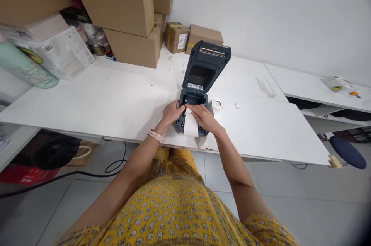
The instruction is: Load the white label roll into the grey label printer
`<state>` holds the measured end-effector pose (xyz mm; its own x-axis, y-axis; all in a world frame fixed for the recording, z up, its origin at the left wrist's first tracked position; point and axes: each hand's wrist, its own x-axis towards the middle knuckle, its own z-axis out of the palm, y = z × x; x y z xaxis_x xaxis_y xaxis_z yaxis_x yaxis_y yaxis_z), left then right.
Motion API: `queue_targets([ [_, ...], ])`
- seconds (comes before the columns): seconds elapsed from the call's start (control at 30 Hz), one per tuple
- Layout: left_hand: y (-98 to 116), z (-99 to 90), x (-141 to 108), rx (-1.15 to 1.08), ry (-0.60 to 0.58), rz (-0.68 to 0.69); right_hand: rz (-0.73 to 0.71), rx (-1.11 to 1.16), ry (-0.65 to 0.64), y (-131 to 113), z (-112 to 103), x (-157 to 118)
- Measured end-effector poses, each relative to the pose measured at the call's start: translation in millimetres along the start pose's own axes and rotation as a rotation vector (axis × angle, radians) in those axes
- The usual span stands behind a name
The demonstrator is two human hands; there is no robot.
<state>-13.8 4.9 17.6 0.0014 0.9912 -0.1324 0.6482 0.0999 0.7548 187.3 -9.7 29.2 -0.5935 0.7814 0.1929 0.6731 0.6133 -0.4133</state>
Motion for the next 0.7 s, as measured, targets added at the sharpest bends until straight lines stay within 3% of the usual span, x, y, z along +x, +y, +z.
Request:
queue_targets([
  [0.7, -14, 13.6, 9, -0.194, 0.026, 0.059, -0.005, 0.145, -0.038, 4, -8, -6],
])
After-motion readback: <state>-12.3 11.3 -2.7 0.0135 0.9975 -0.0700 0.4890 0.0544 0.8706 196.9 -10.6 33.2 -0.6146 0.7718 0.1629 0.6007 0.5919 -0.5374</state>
